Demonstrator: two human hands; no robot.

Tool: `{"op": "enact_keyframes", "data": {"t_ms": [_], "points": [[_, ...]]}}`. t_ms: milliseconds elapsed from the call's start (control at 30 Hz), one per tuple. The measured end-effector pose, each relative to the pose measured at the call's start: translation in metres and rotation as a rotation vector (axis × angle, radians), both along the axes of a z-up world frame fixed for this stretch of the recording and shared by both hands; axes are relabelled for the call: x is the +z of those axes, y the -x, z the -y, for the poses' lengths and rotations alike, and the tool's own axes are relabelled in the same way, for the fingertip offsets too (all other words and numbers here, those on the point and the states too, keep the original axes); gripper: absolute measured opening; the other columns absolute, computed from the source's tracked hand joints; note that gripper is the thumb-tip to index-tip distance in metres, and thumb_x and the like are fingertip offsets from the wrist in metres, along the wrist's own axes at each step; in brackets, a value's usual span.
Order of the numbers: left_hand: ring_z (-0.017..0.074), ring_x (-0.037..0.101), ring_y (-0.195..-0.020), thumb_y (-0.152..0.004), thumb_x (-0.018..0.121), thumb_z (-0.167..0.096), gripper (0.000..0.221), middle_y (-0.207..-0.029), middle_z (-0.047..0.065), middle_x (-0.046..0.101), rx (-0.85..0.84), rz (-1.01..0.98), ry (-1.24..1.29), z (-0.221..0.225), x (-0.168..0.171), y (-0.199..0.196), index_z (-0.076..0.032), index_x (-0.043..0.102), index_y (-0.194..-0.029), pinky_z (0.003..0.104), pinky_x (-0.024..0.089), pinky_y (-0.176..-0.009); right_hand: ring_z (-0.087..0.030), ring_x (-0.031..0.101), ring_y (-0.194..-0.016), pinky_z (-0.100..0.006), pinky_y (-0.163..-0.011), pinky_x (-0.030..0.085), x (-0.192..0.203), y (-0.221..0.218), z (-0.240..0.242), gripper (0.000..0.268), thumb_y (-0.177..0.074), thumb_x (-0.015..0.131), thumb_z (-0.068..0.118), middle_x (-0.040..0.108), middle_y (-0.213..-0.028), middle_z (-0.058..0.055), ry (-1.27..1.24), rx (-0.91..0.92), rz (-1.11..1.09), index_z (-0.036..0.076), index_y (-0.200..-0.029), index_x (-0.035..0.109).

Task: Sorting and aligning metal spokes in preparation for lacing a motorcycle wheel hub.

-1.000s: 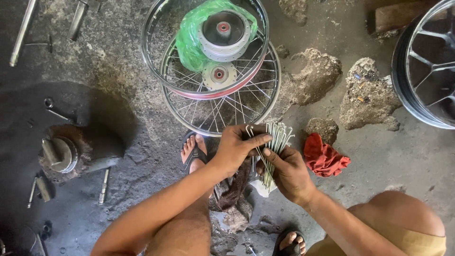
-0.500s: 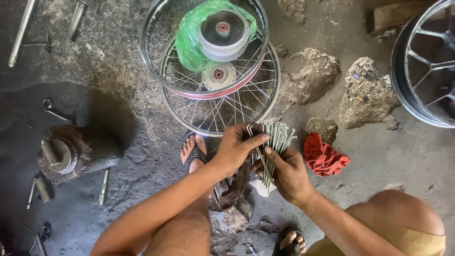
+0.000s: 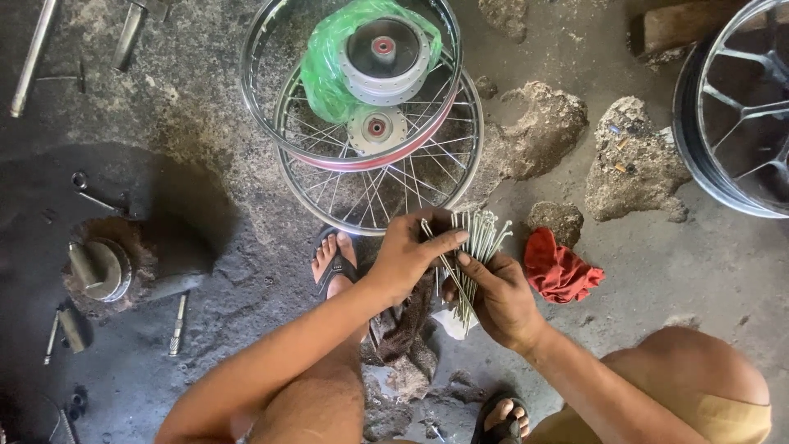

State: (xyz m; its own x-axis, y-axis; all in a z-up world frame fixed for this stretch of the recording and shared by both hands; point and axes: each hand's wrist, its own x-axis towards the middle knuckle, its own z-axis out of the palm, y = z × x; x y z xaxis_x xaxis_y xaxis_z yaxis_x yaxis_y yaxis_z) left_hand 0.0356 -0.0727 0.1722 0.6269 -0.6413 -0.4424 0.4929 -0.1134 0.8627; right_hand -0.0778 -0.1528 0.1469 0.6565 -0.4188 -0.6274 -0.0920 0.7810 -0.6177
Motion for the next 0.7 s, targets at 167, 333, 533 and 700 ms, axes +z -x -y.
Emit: {"op": "enact_keyframes", "data": {"t_ms": [167,333,533,700], "points": [[0.0157,0.051,-0.060,-0.069,0.074,-0.011,0.021,-0.062,0.012,0.057,0.035,-0.017,-0.003,-0.002,-0.007,0.002,0.005,0.064,-0.078,0.025,0.044,-0.048,-0.032,0.060,-0.044,-0.038,-0.036,0.051,0.010,-0.004,0.000,0.015,-0.081,0.057,0.006,0.055,-0.057,-0.022,-0.037,0.029,0.010,-0.010,-0.080,0.055],[0.0142,0.052,-0.060,-0.067,0.074,-0.012,0.023,-0.063,0.012,0.057,0.080,-0.041,-0.008,-0.002,-0.017,0.004,0.005,0.064,-0.078,0.024,0.044,-0.047,-0.033,0.060,-0.045,-0.038,-0.037,0.051,0.024,-0.011,0.000,0.019,-0.083,0.056,0.008,0.054,-0.056,-0.023,-0.034,0.028,0.024,-0.010,-0.080,0.054],[0.0149,0.047,-0.058,-0.070,0.071,-0.005,0.018,-0.060,0.012,0.052,0.125,-0.086,0.037,-0.004,-0.021,0.005,0.007,0.062,-0.078,0.028,0.047,-0.043,-0.033,0.059,-0.045,-0.039,-0.038,0.049,0.024,-0.010,-0.002,0.016,-0.083,0.054,0.007,0.053,-0.057,-0.023,-0.035,0.009,0.034,-0.008,-0.077,0.051],[0.0132,0.046,-0.061,-0.070,0.070,-0.007,0.014,-0.061,0.008,0.052,0.113,0.019,0.028,-0.003,-0.016,0.006,0.003,0.062,-0.075,0.025,0.039,-0.049,-0.034,0.057,-0.042,-0.039,-0.035,0.048,0.020,-0.009,-0.002,0.016,-0.083,0.053,0.007,0.051,-0.055,-0.023,-0.025,-0.023,0.047,-0.007,-0.076,0.049]]}}
